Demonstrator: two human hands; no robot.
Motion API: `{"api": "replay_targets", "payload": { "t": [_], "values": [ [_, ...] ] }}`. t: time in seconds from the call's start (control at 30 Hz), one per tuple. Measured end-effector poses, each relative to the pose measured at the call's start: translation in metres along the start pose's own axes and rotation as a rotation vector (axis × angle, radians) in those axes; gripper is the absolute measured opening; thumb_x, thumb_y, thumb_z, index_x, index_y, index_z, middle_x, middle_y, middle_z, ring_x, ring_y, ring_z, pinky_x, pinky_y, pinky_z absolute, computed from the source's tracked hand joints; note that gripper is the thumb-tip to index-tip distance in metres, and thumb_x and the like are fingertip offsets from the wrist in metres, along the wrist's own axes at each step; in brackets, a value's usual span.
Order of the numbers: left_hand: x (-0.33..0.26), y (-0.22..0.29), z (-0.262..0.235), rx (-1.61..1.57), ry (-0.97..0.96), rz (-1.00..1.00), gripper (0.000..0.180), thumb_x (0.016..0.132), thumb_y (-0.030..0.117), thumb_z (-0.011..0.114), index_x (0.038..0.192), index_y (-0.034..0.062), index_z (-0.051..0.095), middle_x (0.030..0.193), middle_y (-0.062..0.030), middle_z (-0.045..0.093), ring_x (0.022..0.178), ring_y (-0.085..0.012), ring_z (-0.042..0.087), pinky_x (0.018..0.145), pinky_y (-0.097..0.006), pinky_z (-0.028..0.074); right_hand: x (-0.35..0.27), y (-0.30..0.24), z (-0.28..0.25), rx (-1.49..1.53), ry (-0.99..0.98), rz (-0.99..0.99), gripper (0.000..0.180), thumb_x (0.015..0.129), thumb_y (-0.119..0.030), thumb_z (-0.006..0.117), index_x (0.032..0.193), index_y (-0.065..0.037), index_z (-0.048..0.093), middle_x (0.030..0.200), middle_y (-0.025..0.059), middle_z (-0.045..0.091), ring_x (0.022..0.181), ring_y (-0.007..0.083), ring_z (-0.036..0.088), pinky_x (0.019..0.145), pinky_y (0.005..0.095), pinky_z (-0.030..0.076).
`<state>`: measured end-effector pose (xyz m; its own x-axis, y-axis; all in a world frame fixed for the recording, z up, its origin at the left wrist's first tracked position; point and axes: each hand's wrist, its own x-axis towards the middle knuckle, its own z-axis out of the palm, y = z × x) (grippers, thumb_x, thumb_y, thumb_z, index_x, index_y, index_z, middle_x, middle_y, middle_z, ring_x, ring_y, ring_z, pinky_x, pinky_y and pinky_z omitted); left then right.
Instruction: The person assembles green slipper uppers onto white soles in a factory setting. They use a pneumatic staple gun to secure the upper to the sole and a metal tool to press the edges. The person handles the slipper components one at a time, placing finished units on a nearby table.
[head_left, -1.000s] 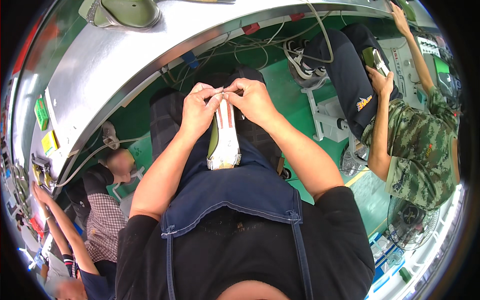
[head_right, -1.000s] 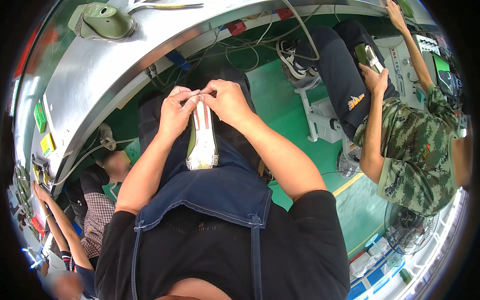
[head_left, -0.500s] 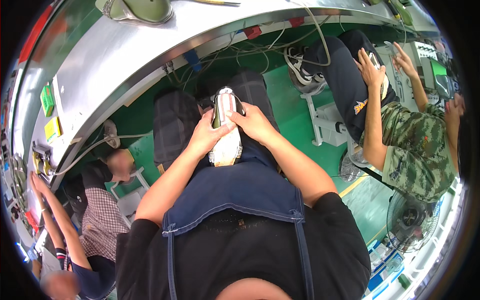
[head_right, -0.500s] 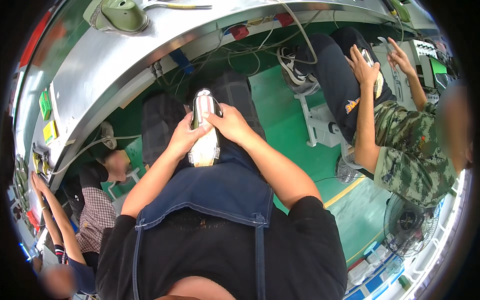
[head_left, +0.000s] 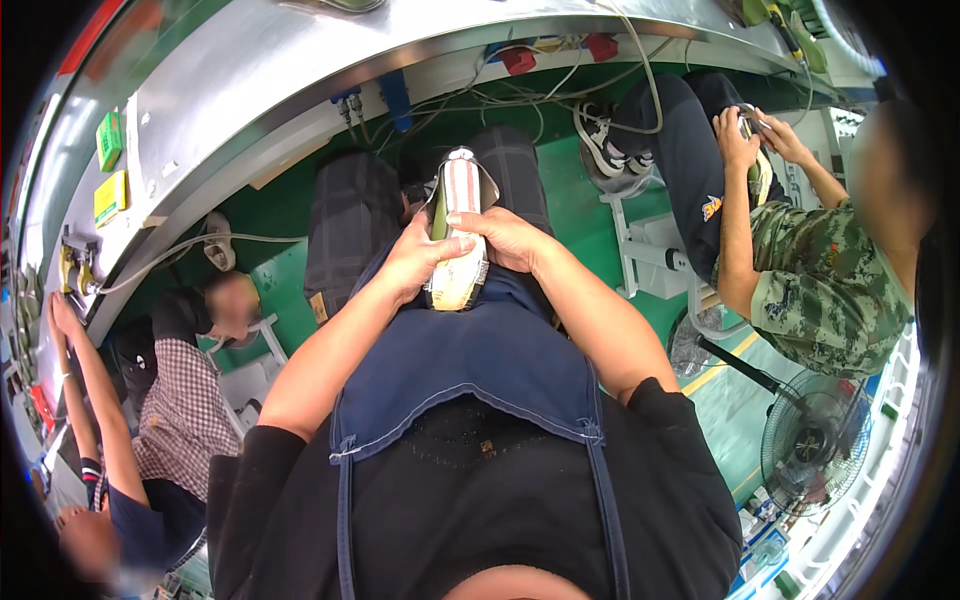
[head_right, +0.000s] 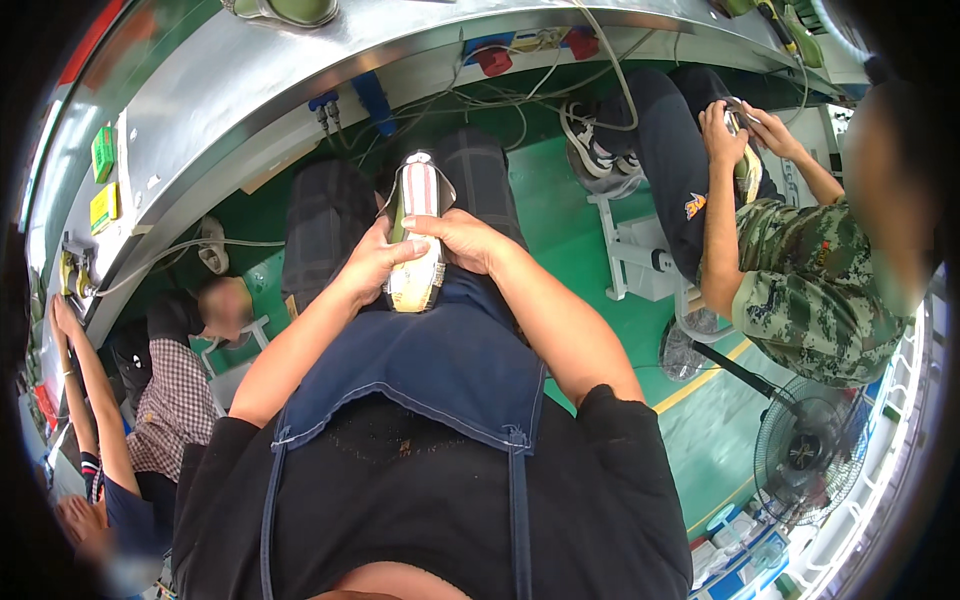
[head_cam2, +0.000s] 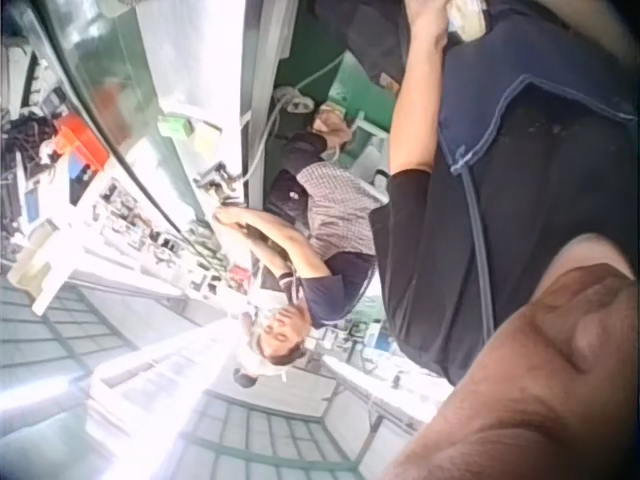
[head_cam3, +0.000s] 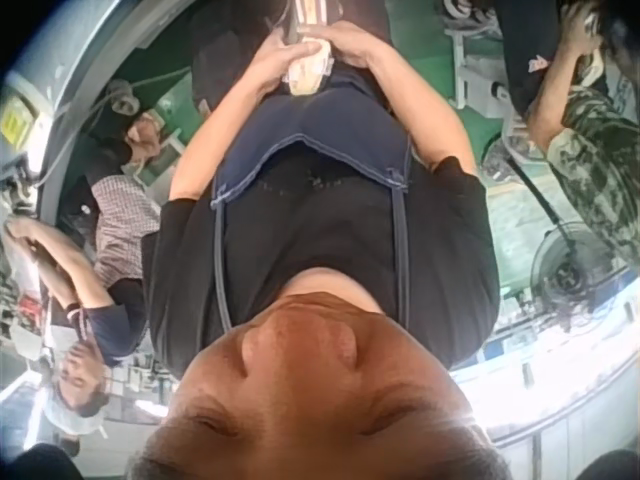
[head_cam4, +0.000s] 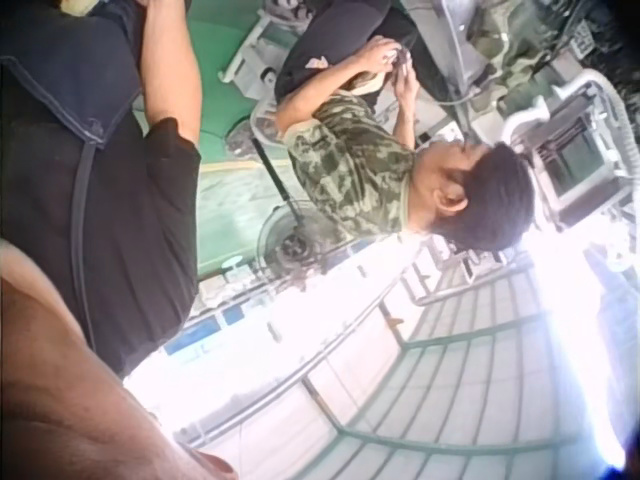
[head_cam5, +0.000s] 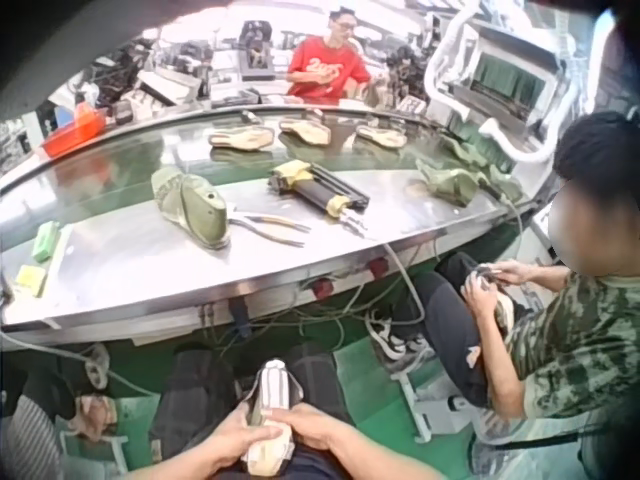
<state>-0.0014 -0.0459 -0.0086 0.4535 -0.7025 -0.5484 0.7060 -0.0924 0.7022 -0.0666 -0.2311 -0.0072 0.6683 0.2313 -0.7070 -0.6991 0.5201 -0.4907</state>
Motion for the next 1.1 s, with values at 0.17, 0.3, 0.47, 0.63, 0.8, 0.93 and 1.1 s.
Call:
{"api": "replay_targets", "payload": {
  "t": [0.17, 0.3, 0.47, 0.63, 0.8, 0.93, 1.1],
  "values": [
    [-0.001, -0.004, -0.004, -0.008, 0.026, -0.011, 0.083, 0.083, 0.021, 0.087, 0.144, -0.0057, 0.038, 0.124, -0.0200, 0.064, 0.111, -0.0281, 0.070, 0.097, -0.042, 0.058, 0.001, 0.003, 0.005, -0.083, 0.055, -0.069, 0.057, 0.095, -0.032, 0.074, 0.132, 0.010, 0.061, 0.121, 0.0205, 0.071, 0.107, 0.0273, 0.072, 0.093, 0.0402, 0.059],
    [0.001, -0.005, -0.004, -0.023, 0.030, -0.015, 0.080, 0.084, 0.021, 0.086, 0.143, -0.0055, 0.038, 0.123, -0.0195, 0.064, 0.109, -0.0276, 0.070, 0.095, -0.041, 0.059, 0.010, 0.013, -0.001, -0.223, 0.130, -0.129, 0.053, 0.096, -0.031, 0.073, 0.126, 0.012, 0.065, 0.110, 0.0201, 0.074, 0.097, 0.0257, 0.075, 0.084, 0.0375, 0.061],
    [0.003, -0.007, -0.004, -0.082, 0.028, -0.016, 0.079, 0.084, 0.010, 0.082, 0.147, -0.0046, 0.036, 0.127, -0.0178, 0.064, 0.112, -0.0265, 0.069, 0.099, -0.041, 0.057, -0.003, -0.009, -0.002, -0.561, 0.113, -0.076, 0.063, 0.099, -0.049, 0.068, 0.119, 0.011, 0.071, 0.108, 0.0202, 0.076, 0.096, 0.0232, 0.074, 0.086, 0.0346, 0.057],
    [0.002, 0.000, -0.006, -0.062, 0.029, -0.031, 0.083, 0.083, 0.012, 0.087, 0.142, -0.0103, 0.032, 0.126, -0.0225, 0.063, 0.113, -0.0281, 0.068, 0.099, -0.041, 0.056, -0.037, -0.129, 0.027, -1.700, 0.195, -0.188, 0.041, 0.096, -0.033, 0.070, 0.102, 0.007, 0.073, 0.093, 0.0221, 0.074, 0.084, 0.0358, 0.074, 0.074, 0.0438, 0.057],
    [0.001, 0.001, -0.007, -0.047, 0.028, -0.041, 0.079, 0.083, 0.009, 0.086, 0.140, -0.0095, 0.035, 0.126, -0.0224, 0.063, 0.115, -0.0285, 0.068, 0.100, -0.041, 0.055, 0.006, -0.242, 0.046, -1.534, 0.766, -1.471, 0.039, 0.091, -0.033, 0.069, 0.102, 0.004, 0.072, 0.087, 0.0253, 0.072, 0.084, 0.0452, 0.070, 0.080, 0.0502, 0.057],
    [0.002, 0.005, -0.006, -0.060, 0.025, -0.067, 0.080, 0.083, 0.009, 0.086, 0.141, -0.0095, 0.034, 0.125, -0.0232, 0.064, 0.112, -0.0291, 0.069, 0.099, -0.041, 0.056, 0.066, -0.291, 0.053, -1.648, 0.743, -1.403, 0.030, 0.087, -0.020, 0.070, 0.111, -0.002, 0.067, 0.106, 0.0237, 0.068, 0.105, 0.0420, 0.064, 0.092, 0.0508, 0.051],
    [0.002, 0.007, -0.006, -0.056, 0.025, -0.053, 0.084, 0.082, 0.012, 0.087, 0.143, -0.0106, 0.033, 0.125, -0.0236, 0.064, 0.113, -0.0289, 0.069, 0.098, -0.040, 0.056, 0.069, -0.290, 0.062, -1.877, 0.891, -0.922, 0.031, 0.090, -0.022, 0.068, 0.111, 0.000, 0.067, 0.106, 0.0271, 0.068, 0.105, 0.0458, 0.065, 0.092, 0.0531, 0.052]
  ]
}}
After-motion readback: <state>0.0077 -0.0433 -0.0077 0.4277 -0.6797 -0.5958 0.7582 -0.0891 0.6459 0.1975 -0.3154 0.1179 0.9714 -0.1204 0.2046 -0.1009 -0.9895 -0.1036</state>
